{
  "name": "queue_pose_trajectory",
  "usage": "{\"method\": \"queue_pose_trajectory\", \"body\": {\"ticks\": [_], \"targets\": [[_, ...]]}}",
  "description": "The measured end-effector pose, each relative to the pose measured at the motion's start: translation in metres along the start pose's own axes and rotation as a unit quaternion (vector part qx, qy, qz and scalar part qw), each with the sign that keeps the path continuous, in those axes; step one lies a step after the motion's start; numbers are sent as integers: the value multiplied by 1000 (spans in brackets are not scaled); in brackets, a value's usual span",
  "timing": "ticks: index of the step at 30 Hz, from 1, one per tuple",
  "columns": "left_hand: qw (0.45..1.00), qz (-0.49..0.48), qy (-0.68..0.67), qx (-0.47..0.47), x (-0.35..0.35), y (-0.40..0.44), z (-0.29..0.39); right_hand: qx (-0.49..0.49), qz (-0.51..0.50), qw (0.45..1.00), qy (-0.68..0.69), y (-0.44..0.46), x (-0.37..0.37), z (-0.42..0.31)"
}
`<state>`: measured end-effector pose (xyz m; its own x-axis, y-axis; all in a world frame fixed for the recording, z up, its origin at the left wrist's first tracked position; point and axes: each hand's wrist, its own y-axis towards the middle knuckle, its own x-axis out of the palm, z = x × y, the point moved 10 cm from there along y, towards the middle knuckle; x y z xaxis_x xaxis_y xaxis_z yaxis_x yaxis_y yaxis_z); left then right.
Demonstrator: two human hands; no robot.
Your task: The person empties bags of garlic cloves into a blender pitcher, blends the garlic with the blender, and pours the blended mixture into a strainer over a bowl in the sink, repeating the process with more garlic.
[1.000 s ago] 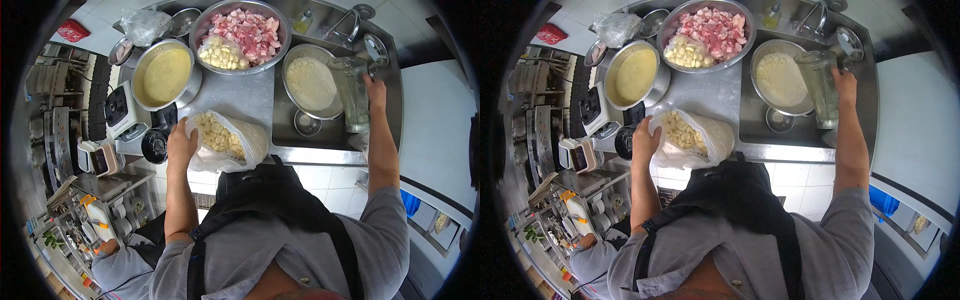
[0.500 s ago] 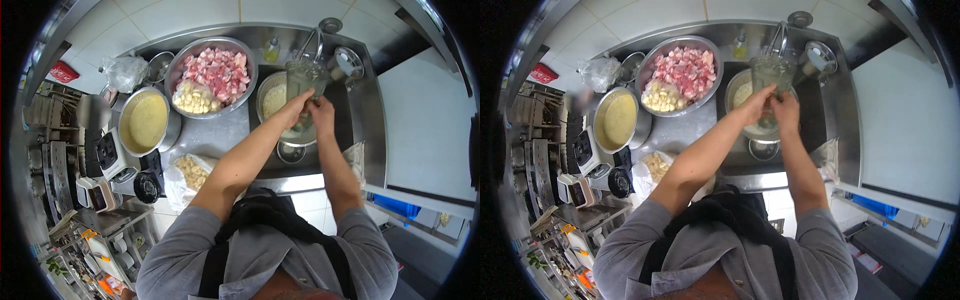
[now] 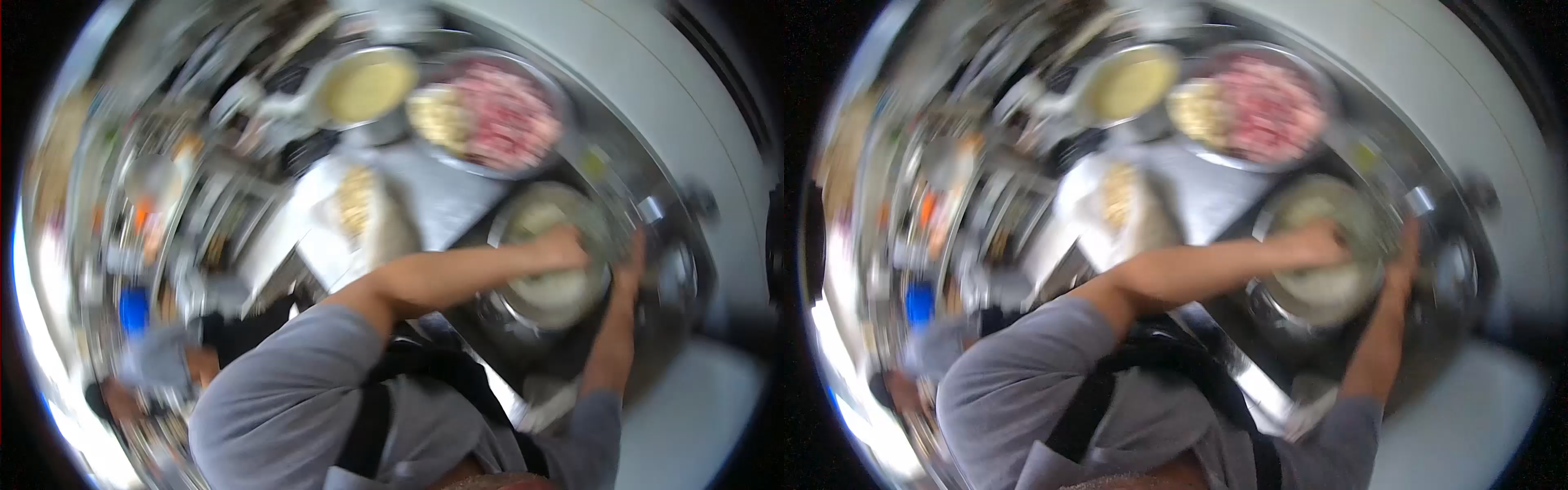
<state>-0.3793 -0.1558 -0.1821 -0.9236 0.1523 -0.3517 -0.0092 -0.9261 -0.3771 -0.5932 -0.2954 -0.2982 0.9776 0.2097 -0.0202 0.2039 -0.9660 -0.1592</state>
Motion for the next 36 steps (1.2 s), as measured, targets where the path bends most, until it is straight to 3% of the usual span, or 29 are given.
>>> {"method": "queue_pose_trajectory", "body": {"ticks": [1, 2, 3, 4, 5, 6, 8, 9, 11, 15, 17, 18, 20, 21, 23, 27, 30, 34, 36], "targets": [[999, -10, 43, 27, -6, -4, 13, -136, -107, 911, -374, 69, -53, 91], [998, 17, -24, 52, -29, -35, 35, -312, 10, 919, -242, 77, -82, 156], [992, 6, 15, 126, -3, -8, 19, -198, 8, 934, -299, 54, -75, 103], [995, -35, 57, 68, 6, -4, 16, -160, 14, 938, -307, 42, -50, 69], [997, 5, 13, 81, 10, 10, 10, -139, 20, 941, -307, 29, -23, 39], [996, -23, -33, 85, 23, 29, 1, -133, 24, 944, -301, 14, -3, 11], [999, -27, -21, -10, 20, 17, -3, -133, 34, 949, -284, -21, 20, -36], [1000, -14, -20, -13, 23, 29, -7, -135, 33, 953, -271, -35, 27, -49], [946, -94, 276, 143, 57, 58, 2, -136, 33, 957, -254, -59, 33, -74], [935, -76, 295, 182, 58, 65, 8, -142, 19, 965, -220, -80, 41, -93], [840, -90, 420, 331, 72, 49, 28, -142, 16, 968, -208, -87, 37, -99], [840, -91, 420, 331, 74, 47, 29, -141, 13, 970, -198, -88, 41, -100], [949, -70, 272, 145, 59, 62, 5, -142, 9, 972, -186, -93, 41, -104], [948, -70, 273, 146, 61, 60, 7, -142, 8, 973, -179, -93, 42, -106], [990, -53, 132, -6, 48, 59, -16, -145, 7, 975, -171, -99, 38, -112], [995, -37, 87, 15, 38, 42, -8, -154, 10, 977, -144, -108, 33, -123], [987, -97, 124, -30, 37, 21, -5, -161, 10, 979, -128, -112, 31, -130], [994, -73, 53, -68, 23, -3, -6, -170, 6, 978, -119, -116, 38, -139], [987, -85, 107, 80, 31, 3, 9, -173, 6, 978, -114, -119, 38, -144]]}}
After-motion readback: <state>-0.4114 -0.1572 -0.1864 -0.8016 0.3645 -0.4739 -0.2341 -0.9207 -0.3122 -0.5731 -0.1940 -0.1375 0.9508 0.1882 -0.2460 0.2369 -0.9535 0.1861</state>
